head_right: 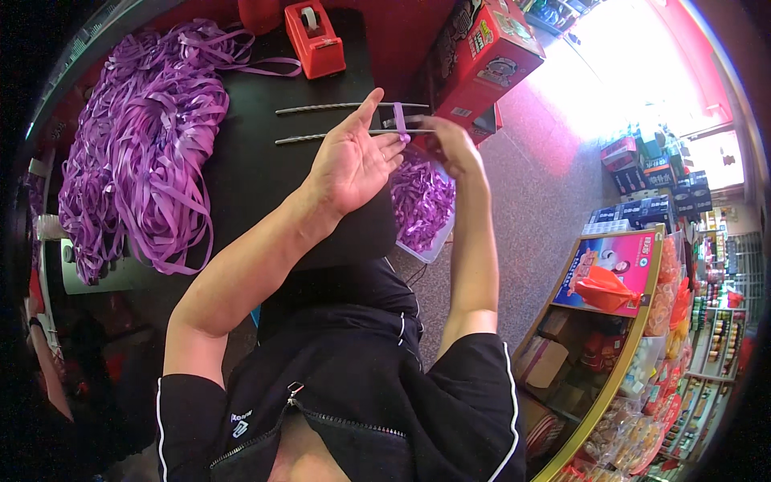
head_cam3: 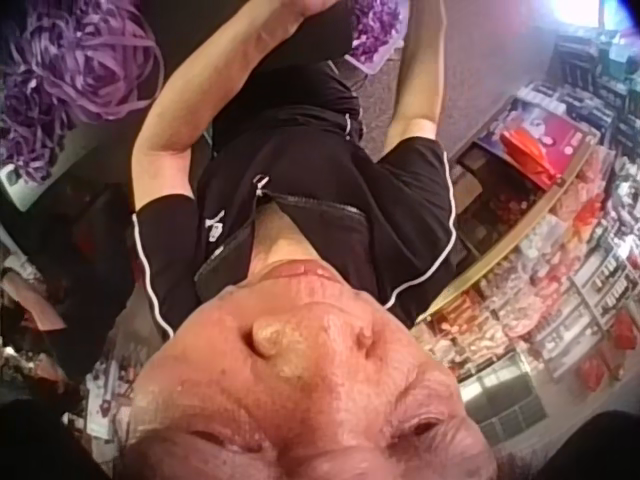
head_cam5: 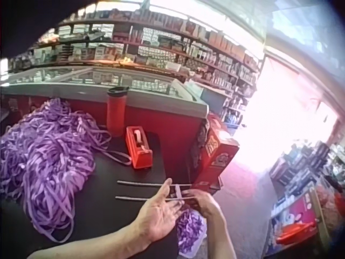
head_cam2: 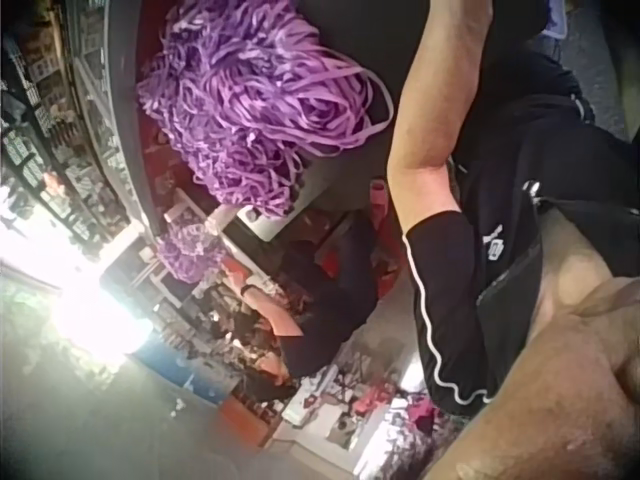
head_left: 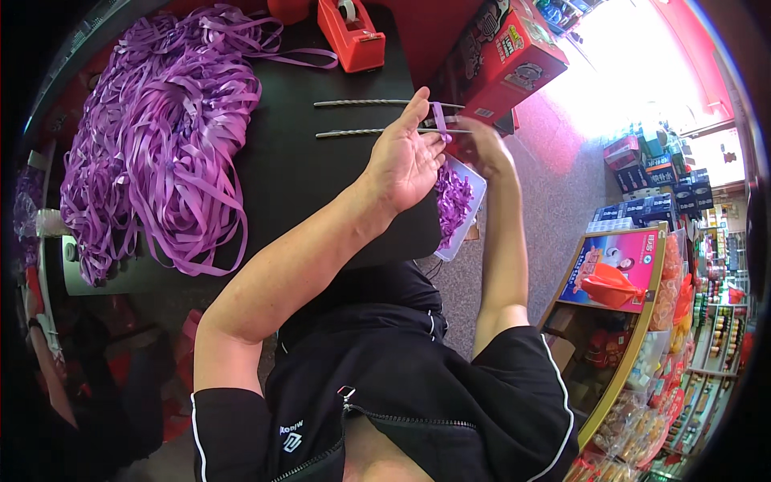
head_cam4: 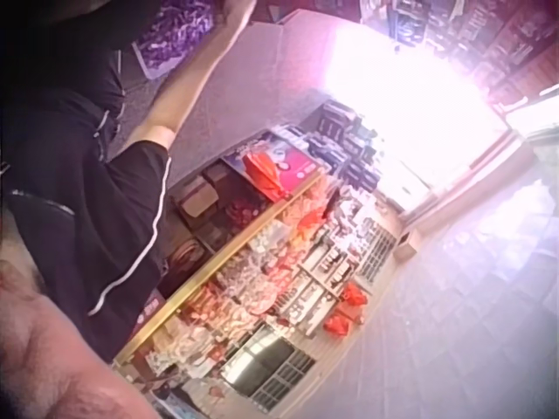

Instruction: Tying purple ribbons around metal rods to create decorative bundles.

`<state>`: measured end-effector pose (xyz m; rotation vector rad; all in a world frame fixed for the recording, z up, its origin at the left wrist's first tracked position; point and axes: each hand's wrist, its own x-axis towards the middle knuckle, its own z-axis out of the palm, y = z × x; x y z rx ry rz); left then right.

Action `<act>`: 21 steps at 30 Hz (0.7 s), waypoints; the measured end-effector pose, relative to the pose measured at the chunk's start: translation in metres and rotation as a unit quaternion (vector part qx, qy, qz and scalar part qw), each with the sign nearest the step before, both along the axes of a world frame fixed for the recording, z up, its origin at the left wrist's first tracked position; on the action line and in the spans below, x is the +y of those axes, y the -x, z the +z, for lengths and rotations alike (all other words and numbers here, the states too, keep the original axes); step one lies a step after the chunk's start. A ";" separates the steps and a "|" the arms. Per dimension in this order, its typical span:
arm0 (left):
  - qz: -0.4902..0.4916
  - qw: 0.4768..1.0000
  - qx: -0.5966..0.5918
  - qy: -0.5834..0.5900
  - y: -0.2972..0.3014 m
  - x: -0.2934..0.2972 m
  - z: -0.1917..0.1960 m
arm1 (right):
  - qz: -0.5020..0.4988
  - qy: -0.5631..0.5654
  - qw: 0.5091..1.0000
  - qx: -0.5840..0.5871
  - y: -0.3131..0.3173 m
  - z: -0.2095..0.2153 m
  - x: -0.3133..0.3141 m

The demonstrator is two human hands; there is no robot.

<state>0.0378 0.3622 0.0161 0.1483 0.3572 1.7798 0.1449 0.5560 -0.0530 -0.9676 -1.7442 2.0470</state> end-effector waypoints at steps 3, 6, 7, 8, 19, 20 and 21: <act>0.003 1.000 -0.001 -0.002 0.002 -0.002 -0.002 | 0.070 0.141 0.972 0.174 0.016 -0.035 -0.014; 0.006 1.000 0.005 -0.004 0.002 -0.003 -0.002 | 0.136 0.281 0.888 0.337 0.030 -0.052 -0.022; 0.002 1.000 0.003 -0.002 0.002 -0.004 -0.001 | 0.136 0.286 0.886 0.338 0.035 -0.053 -0.025; -0.002 1.000 0.000 -0.001 0.003 -0.005 0.001 | 0.154 0.310 0.862 0.370 0.040 -0.053 -0.029; -0.015 1.000 0.019 -0.003 0.005 -0.006 0.000 | 0.301 0.356 0.794 0.390 0.066 -0.056 -0.011; -0.018 1.000 0.020 -0.008 0.005 -0.005 -0.001 | 0.290 0.346 0.808 0.378 0.066 -0.055 -0.011; -0.019 1.000 0.019 -0.005 0.005 -0.005 -0.002 | 0.278 0.337 0.822 0.366 0.066 -0.057 -0.011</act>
